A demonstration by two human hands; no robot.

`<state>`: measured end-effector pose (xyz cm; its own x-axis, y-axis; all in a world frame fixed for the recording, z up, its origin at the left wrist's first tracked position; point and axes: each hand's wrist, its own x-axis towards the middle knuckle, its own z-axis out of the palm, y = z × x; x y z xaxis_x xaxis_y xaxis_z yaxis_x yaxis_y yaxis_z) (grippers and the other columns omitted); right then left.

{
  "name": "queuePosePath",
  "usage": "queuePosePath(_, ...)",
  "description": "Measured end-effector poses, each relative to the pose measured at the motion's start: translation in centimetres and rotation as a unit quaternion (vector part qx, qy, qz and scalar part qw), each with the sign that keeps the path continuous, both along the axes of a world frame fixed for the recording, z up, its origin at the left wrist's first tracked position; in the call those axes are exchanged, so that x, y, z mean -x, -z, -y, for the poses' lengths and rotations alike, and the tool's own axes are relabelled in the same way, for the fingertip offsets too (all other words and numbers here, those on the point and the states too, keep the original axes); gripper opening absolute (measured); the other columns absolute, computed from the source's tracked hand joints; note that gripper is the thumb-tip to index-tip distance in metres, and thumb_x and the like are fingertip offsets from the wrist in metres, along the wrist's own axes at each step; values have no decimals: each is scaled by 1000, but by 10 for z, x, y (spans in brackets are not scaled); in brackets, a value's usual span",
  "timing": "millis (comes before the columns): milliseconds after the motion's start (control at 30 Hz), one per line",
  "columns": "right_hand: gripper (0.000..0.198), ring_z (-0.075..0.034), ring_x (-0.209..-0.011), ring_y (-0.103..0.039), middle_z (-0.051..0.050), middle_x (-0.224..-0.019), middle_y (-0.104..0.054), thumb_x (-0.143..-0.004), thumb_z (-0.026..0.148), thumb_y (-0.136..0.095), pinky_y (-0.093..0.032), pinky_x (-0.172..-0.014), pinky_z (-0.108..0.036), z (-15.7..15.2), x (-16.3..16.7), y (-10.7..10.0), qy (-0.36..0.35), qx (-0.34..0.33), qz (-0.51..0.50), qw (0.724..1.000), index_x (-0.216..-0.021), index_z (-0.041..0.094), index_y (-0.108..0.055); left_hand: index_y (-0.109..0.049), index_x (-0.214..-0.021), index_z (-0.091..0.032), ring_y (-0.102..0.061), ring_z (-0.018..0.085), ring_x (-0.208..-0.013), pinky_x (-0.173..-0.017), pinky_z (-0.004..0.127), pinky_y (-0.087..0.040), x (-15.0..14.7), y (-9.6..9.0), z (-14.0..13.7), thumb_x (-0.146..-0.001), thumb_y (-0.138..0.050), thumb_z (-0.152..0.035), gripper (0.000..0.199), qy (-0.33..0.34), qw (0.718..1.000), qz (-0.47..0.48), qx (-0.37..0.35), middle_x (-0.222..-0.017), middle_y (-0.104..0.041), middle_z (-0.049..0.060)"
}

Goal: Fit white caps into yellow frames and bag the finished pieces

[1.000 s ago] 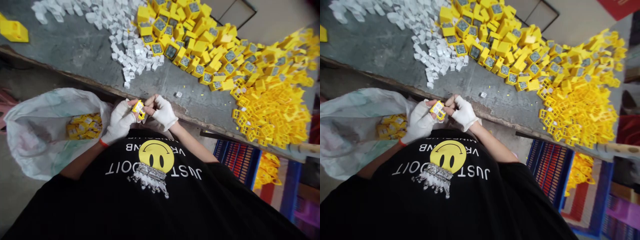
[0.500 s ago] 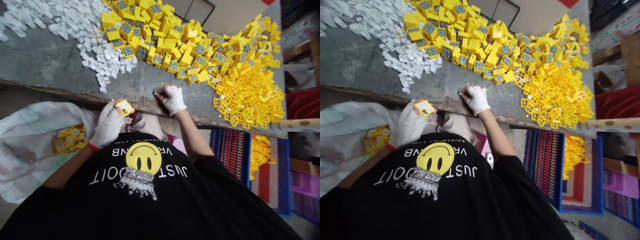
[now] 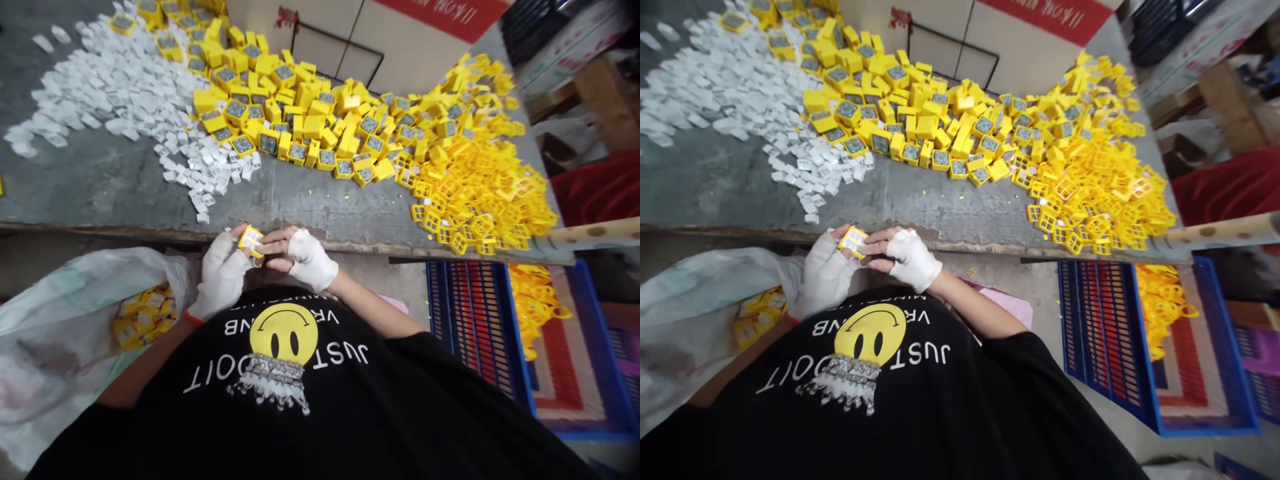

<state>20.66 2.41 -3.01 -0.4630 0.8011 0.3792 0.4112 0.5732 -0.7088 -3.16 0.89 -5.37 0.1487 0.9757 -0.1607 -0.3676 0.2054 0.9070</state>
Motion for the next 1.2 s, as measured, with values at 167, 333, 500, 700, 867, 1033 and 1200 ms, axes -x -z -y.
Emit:
queuePosePath(167,44,-41,-148,-71,-16,-157,-80,-112,33,-70,-53,-130,-68,-82,-68,-26,278,37,213,936,-154,28,-81,-83,-135,-28,-88,32,-118,-79,33,-71,1,-21,-1,-86,-107,-54,60,-36,991,75,103,-126,-87,10)
queuePosePath(333,59,-57,-161,-54,-31,-169,-65,-106,36,-79,-36,-129,-93,-175,-89,-29,326,43,354,875,-160,14,-69,-84,-131,-25,-90,29,-109,-73,28,-70,-1,-28,1,-84,-109,-51,60,-54,988,85,120,-121,-89,9)
queuePosePath(500,58,-57,-153,-59,-34,-161,-66,-107,48,-78,-45,-122,-91,-183,-80,-15,340,37,338,877,-151,13,-66,-83,-130,-26,-89,28,-107,-73,30,-70,2,-32,3,-88,-105,-49,54,-51,991,63,107,-121,-88,9)
queuePosePath(700,61,-35,-112,-77,-17,-133,-81,-99,58,-79,-65,-104,-57,-107,-96,10,295,75,158,940,-146,23,-63,-82,-130,-23,-87,26,-100,-71,30,-67,0,-30,1,-88,-104,-53,55,-50,989,69,118,-119,-87,10)
queuePosePath(867,68,-46,-121,-73,-24,-125,-82,-97,76,-84,-53,-111,-67,-41,-93,11,365,105,317,869,-129,18,-69,-83,-128,-27,-87,28,-100,-72,34,-67,-7,-22,0,-90,-103,-52,50,-12,989,76,125,-120,-88,9)
queuePosePath(1033,39,-41,-116,-76,-17,-108,-86,-104,59,-83,-51,-113,-59,-7,-99,-30,277,135,378,873,-112,21,-81,-79,-133,-30,-87,29,-103,-74,38,-66,-5,-17,1,-97,-97,-60,50,19,992,64,103,-121,-88,6)
queuePosePath(1200,42,-39,-135,-72,-16,-152,-83,-105,26,-69,-49,-117,-57,-35,-119,-51,176,73,361,913,-144,26,-83,-79,-134,-28,-84,27,-99,-74,40,-64,-8,-22,3,-102,-90,-62,47,35,988,73,129,-123,-85,6)
